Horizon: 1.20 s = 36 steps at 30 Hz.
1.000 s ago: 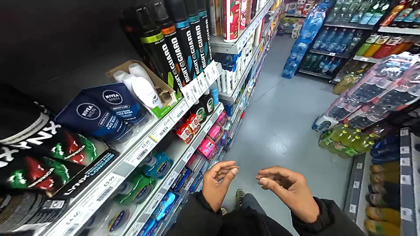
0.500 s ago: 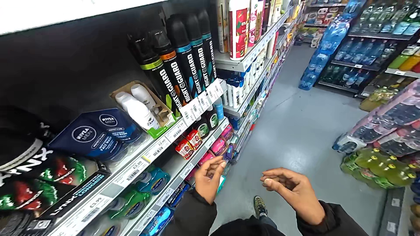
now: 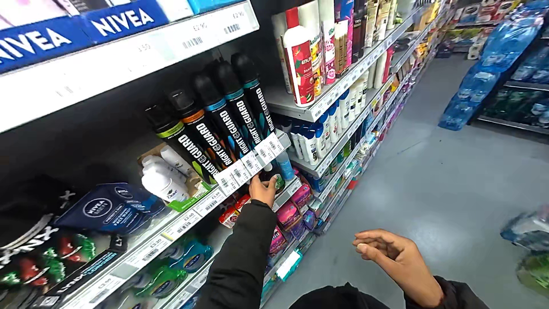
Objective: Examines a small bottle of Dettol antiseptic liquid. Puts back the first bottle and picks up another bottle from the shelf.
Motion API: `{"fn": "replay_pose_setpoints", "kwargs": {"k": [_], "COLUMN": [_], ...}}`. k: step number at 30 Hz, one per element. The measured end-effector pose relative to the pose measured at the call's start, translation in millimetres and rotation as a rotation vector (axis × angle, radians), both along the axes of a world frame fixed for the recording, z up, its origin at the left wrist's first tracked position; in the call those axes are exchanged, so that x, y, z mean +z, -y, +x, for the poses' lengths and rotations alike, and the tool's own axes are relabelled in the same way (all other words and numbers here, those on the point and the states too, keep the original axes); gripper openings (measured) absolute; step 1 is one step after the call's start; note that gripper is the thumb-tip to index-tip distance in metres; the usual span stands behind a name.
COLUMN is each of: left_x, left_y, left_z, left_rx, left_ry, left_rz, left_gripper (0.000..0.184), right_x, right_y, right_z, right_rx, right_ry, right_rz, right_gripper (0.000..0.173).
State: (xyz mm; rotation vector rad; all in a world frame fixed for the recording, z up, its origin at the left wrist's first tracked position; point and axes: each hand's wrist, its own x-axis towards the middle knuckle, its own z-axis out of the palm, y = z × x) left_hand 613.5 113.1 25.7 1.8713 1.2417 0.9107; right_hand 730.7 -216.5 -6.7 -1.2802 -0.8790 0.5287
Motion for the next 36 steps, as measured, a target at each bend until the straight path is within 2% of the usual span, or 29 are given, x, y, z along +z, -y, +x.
{"fn": "replay_pose_setpoints", "kwargs": {"k": [8, 13, 17, 20, 23, 30, 33, 36], "left_x": [2.3, 8.2, 1.4, -1.4, -4.0, -3.4, 11.4, 31.8], "left_y": [-7.0, -2.7, -1.4, 0.2, 8.4, 43.1, 72.2, 97.8], "left_z": [25.9, 31.0, 34.8, 35.2, 34.0, 25.2, 11.2, -6.9], "left_rx": [0.124, 0.204, 0.223, 0.229, 0.179, 0.048, -0.051, -0.182], "left_ry": [-0.187, -0.313, -0.307, -0.237, -0.23, -0.288, -0.256, -0.089], "left_rz": [0.131, 0.163, 0.203, 0.203, 0.197, 0.334, 0.416, 0.44], "left_gripper": [0.055, 0.055, 0.048, 0.051, 0.056, 0.045, 0.047, 0.047], "right_x": [-2.0, -3.6, -6.7, -8.7, -10.5, -12.9, -14.4, -17.3], "right_y": [12.7, 15.7, 16.0, 15.9, 14.4, 3.3, -7.4, -21.4], "right_z": [46.2, 64.0, 75.3, 81.0, 85.4, 83.5, 76.7, 66.0], "right_rx": [0.072, 0.102, 0.112, 0.134, 0.145, 0.209, 0.19, 0.171], "right_ry": [-0.023, -0.034, -0.037, -0.023, -0.021, -0.009, 0.009, 0.054], "right_rz": [-0.092, -0.123, -0.123, -0.132, -0.136, -0.149, -0.15, -0.143], "right_gripper": [0.024, 0.023, 0.023, 0.024, 0.024, 0.025, 0.027, 0.05]}}
